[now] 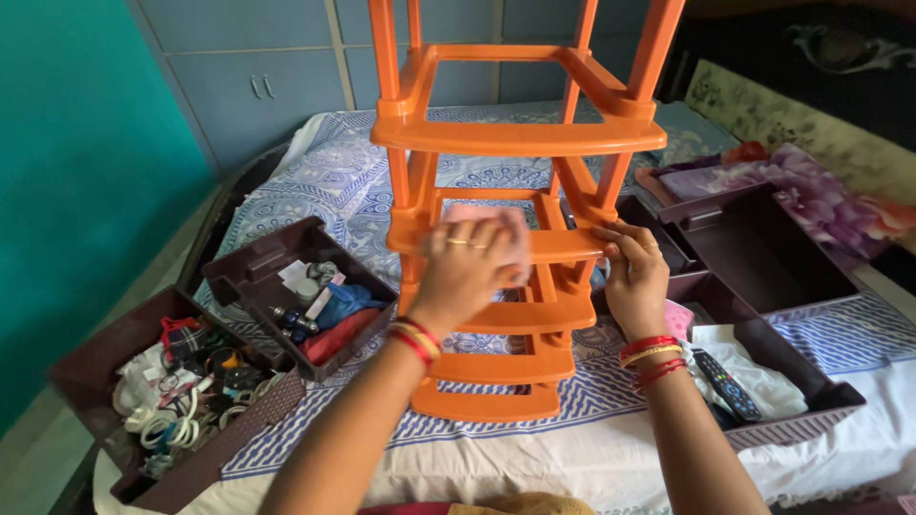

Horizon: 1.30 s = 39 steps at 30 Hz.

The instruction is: The person wipes an orange plastic multi-tiered rack with a pink cloth, cleaning each shelf and side. The person then picks up a brown plastic drawer, wipes its interior and exterior, and places it back on the bed.

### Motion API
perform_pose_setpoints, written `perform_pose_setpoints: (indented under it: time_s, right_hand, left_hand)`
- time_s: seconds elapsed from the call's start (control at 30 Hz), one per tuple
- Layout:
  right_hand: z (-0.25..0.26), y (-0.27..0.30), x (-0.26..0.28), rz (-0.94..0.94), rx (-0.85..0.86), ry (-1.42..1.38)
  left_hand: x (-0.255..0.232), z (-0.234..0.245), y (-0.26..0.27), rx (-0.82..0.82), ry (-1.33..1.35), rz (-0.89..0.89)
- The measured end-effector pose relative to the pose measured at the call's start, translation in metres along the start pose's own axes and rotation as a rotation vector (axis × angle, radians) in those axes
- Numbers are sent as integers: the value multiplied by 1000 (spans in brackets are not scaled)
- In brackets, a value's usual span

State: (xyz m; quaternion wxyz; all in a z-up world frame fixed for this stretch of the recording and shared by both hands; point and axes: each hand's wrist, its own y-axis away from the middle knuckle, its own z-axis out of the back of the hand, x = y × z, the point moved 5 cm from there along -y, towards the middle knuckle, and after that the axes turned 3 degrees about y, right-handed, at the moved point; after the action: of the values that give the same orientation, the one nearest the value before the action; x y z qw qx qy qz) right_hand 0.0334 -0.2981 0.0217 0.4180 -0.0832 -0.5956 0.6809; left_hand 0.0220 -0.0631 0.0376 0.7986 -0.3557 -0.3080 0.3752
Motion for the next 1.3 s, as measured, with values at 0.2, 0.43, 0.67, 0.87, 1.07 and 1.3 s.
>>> perform_pose_setpoints:
  time_s: [0.2,0.43,0.67,0.87,1.07,1.3]
  right_hand:
    - [4,-1,-25,-73,41,-79]
    - [14,-4,-14,-24,75,-29]
    - [3,-2,-4,-12,39,-35]
    - [4,-1,-13,-167,28,-76]
    - [5,1,1,-26,16,-5]
    - [7,2,-5,-192,30,-74]
  left_hand:
    - [-96,-39,-55,-105,-152,-47]
    - [-66,-50,-38,-11,-99,-102]
    - [46,18,29,61,-257,3]
    - [83,58,101,101,-78,313]
    - [22,-15,129,94,42,278]
    - [-41,-77,106,126,74,349]
